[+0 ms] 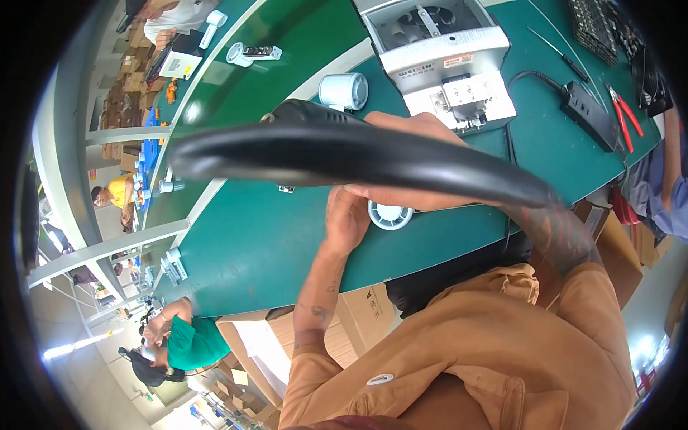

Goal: The person assembles internal components of small white hair dryers by securing printed circuit boards and plastic housing with screws using an electric screwdriver.

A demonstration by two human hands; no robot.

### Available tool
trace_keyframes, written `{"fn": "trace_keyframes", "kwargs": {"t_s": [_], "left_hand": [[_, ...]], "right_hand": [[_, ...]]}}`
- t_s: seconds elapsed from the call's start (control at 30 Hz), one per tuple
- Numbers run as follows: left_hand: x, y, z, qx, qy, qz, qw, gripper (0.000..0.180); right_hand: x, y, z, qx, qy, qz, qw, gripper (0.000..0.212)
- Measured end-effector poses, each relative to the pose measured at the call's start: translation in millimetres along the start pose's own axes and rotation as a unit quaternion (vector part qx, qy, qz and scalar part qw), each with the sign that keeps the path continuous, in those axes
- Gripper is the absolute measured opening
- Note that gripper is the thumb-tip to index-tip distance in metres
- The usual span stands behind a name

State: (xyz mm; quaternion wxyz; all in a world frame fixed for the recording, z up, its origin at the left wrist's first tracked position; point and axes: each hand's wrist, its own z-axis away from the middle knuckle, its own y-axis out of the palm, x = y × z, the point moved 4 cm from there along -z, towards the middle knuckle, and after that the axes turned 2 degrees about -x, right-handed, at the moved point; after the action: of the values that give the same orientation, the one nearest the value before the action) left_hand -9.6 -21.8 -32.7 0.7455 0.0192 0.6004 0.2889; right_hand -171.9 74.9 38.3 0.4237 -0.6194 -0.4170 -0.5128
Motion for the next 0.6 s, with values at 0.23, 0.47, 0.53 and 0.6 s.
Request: {"fn": "trace_keyframes", "kwargs": {"t_s": [0.23, 0.47, 0.53, 0.6], "left_hand": [[15.7, -12.1, 4.1, -0.031, 0.010, -0.072, 0.997, 0.048], [2.6, -1.0, 0.3, 0.007, 0.010, 0.008, 1.000, 0.049], [2.3, -0.4, 0.1, -0.013, 0.012, -0.004, 1.000, 0.049], [3.2, -4.2, 0.3, -0.041, 0.011, -0.011, 0.999, 0.047]], "right_hand": [[-7.2, 0.9, -5.7, 0.008, -0.150, 0.048, 0.987, 0.037], [2.5, 0.5, 1.4, 0.012, -0.011, -0.064, 0.998, 0.038], [9.4, 0.6, 0.3, -0.036, 0.002, -0.079, 0.996, 0.021], [9.3, 0.1, 0.7, -0.042, -0.015, -0.053, 0.998, 0.019]]}}
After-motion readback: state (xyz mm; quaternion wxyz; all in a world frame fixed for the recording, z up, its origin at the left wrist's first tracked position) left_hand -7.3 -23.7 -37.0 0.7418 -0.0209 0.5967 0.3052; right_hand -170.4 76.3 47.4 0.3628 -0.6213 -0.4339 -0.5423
